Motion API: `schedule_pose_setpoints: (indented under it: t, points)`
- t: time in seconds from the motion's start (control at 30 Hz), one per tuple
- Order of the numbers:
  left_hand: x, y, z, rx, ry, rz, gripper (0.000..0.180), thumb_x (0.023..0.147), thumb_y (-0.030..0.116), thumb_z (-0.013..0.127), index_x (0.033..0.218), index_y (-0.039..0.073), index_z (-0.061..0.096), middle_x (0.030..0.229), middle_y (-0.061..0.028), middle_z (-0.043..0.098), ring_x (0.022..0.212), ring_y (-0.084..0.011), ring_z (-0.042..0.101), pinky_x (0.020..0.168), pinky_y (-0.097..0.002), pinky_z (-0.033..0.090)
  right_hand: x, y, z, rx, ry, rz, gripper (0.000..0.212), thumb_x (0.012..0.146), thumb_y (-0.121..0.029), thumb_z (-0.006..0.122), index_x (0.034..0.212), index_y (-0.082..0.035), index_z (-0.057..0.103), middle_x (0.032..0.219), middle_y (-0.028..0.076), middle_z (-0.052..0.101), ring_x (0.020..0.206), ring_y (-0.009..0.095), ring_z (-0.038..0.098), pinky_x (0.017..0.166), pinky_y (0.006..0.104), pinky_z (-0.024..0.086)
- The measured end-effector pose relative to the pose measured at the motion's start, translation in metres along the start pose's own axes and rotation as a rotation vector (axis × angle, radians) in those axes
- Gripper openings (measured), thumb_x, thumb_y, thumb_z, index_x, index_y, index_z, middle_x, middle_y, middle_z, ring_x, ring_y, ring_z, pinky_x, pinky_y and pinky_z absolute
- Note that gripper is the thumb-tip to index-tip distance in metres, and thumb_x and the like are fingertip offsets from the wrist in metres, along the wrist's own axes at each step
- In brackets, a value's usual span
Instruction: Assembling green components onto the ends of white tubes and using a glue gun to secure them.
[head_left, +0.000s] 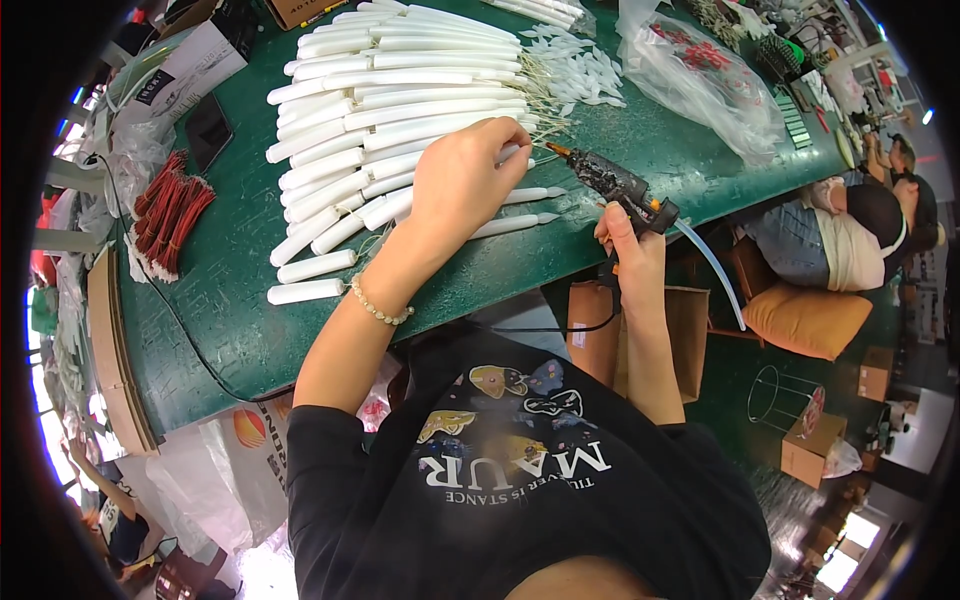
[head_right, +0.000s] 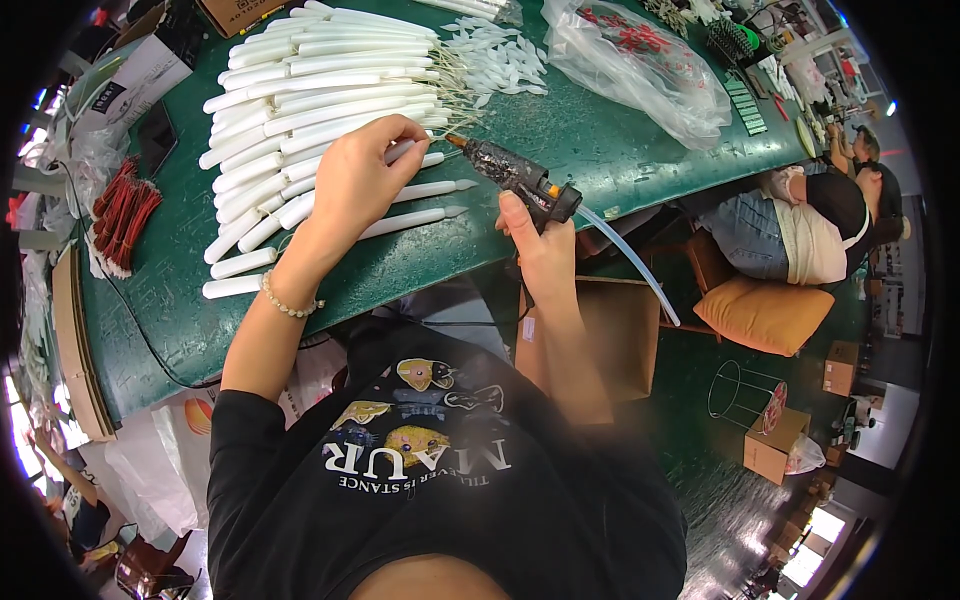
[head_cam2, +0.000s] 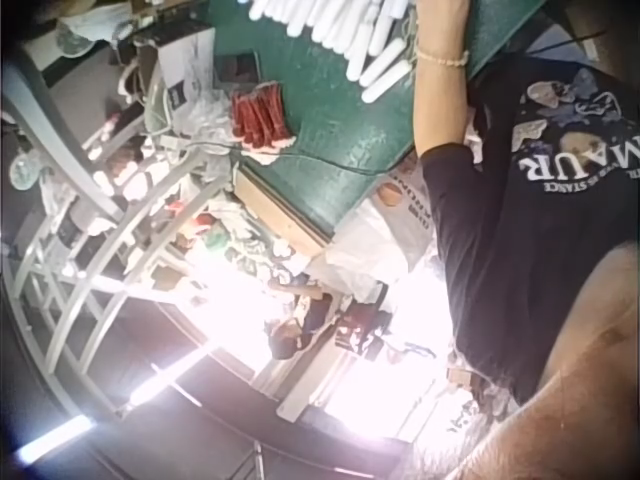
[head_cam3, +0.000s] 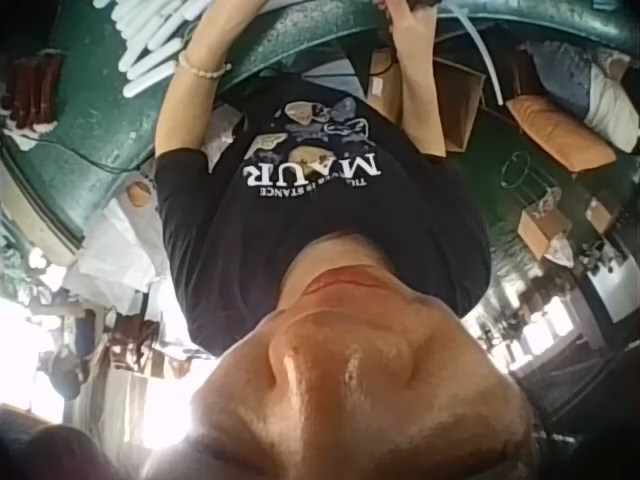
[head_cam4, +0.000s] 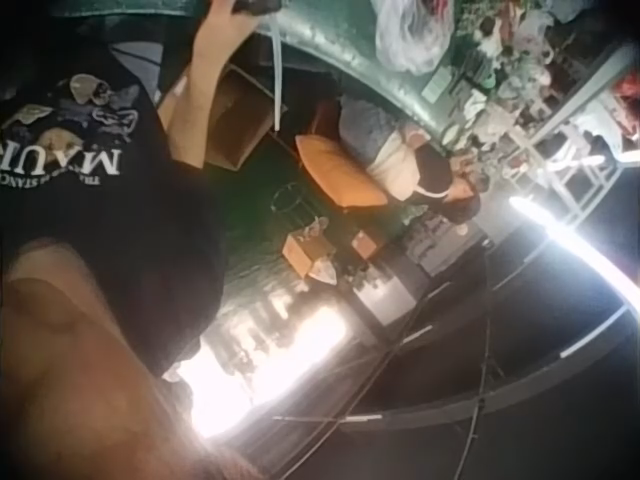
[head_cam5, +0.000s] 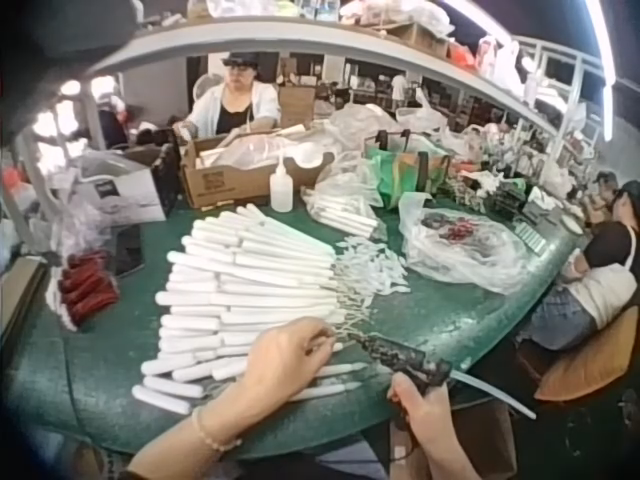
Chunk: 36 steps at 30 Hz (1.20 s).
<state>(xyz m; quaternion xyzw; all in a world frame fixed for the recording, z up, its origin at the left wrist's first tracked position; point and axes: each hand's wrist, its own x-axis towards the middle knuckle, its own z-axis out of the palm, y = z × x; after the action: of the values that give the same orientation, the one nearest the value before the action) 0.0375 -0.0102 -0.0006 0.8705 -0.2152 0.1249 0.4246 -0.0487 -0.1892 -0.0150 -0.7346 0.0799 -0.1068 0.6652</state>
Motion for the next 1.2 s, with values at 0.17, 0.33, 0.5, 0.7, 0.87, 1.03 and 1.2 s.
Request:
schedule_pose_setpoints:
  t: [0.17, 0.33, 0.5, 0.7, 0.87, 1.03, 1.2]
  points:
    - [0.000, 0.000, -0.001, -0.001, 0.006, 0.004, 0.010, 0.076, 0.016, 0.059, 0.082, 0.009, 0.063, 0.077, -0.0087, 0.065, 0.068, -0.0283, 0.062, 0.060, -0.0358, 0.048, 0.000, -0.003, 0.001, 0.000, 0.010, 0.006, 0.029, 0.088, -0.032, 0.057, 0.072, -0.007, 0.056, 0.065, -0.003, 0.051, 0.059, 0.004, 0.043, 0.052, 0.0202, 0.031]
    - [0.000, -0.001, 0.000, -0.006, 0.008, 0.005, 0.010, 0.076, 0.016, 0.059, 0.082, 0.009, 0.063, 0.076, -0.0090, 0.065, 0.068, -0.0282, 0.062, 0.060, -0.0357, 0.048, 0.000, -0.003, 0.001, -0.004, 0.015, 0.013, 0.030, 0.087, -0.033, 0.058, 0.072, -0.007, 0.056, 0.065, -0.003, 0.051, 0.058, 0.004, 0.042, 0.052, 0.0198, 0.031]
    - [-0.001, 0.000, -0.001, -0.019, 0.032, 0.013, 0.010, 0.076, 0.015, 0.059, 0.082, 0.008, 0.063, 0.076, -0.0095, 0.065, 0.067, -0.0283, 0.062, 0.059, -0.0353, 0.048, -0.001, -0.006, 0.000, -0.009, 0.011, 0.035, 0.031, 0.087, -0.034, 0.058, 0.072, -0.007, 0.056, 0.065, -0.003, 0.051, 0.058, 0.004, 0.043, 0.051, 0.0197, 0.031]
    - [0.000, -0.001, -0.001, -0.046, 0.044, 0.018, 0.010, 0.077, 0.016, 0.060, 0.081, 0.007, 0.063, 0.076, -0.0105, 0.065, 0.066, -0.0280, 0.062, 0.059, -0.0348, 0.048, 0.028, 0.000, -0.027, -0.186, 0.111, 0.068, 0.036, 0.085, -0.040, 0.059, 0.074, -0.006, 0.060, 0.065, -0.001, 0.055, 0.056, 0.005, 0.047, 0.049, 0.0200, 0.033]
    - [-0.001, 0.003, -0.004, -0.048, -0.005, -0.031, 0.014, 0.079, 0.017, 0.063, 0.086, 0.005, 0.065, 0.075, -0.0107, 0.065, 0.067, -0.0229, 0.063, 0.061, -0.0294, 0.048, 0.082, 0.006, -0.101, -0.380, 0.117, 0.181, 0.047, 0.085, -0.048, 0.057, 0.076, -0.002, 0.063, 0.062, 0.002, 0.057, 0.053, 0.007, 0.049, 0.048, 0.0207, 0.036]
    - [-0.004, 0.002, -0.007, -0.061, -0.005, -0.029, 0.013, 0.079, 0.016, 0.063, 0.086, 0.005, 0.065, 0.076, -0.0109, 0.065, 0.067, -0.0228, 0.064, 0.061, -0.0293, 0.048, 0.110, -0.018, -0.140, -1.314, 0.130, 0.205, 0.066, 0.079, -0.061, 0.052, 0.063, 0.003, 0.064, 0.052, 0.014, 0.057, 0.054, 0.022, 0.061, 0.053, 0.0322, 0.043]
    - [-0.005, 0.000, -0.009, -0.080, 0.003, -0.024, 0.013, 0.079, 0.015, 0.063, 0.087, 0.005, 0.066, 0.078, -0.0102, 0.066, 0.067, -0.0212, 0.064, 0.061, -0.0288, 0.048, 0.118, -0.034, -0.105, -1.451, 0.298, -0.006, 0.052, 0.082, -0.048, 0.056, 0.071, 0.003, 0.064, 0.061, 0.016, 0.060, 0.060, 0.029, 0.062, 0.056, 0.0351, 0.044]
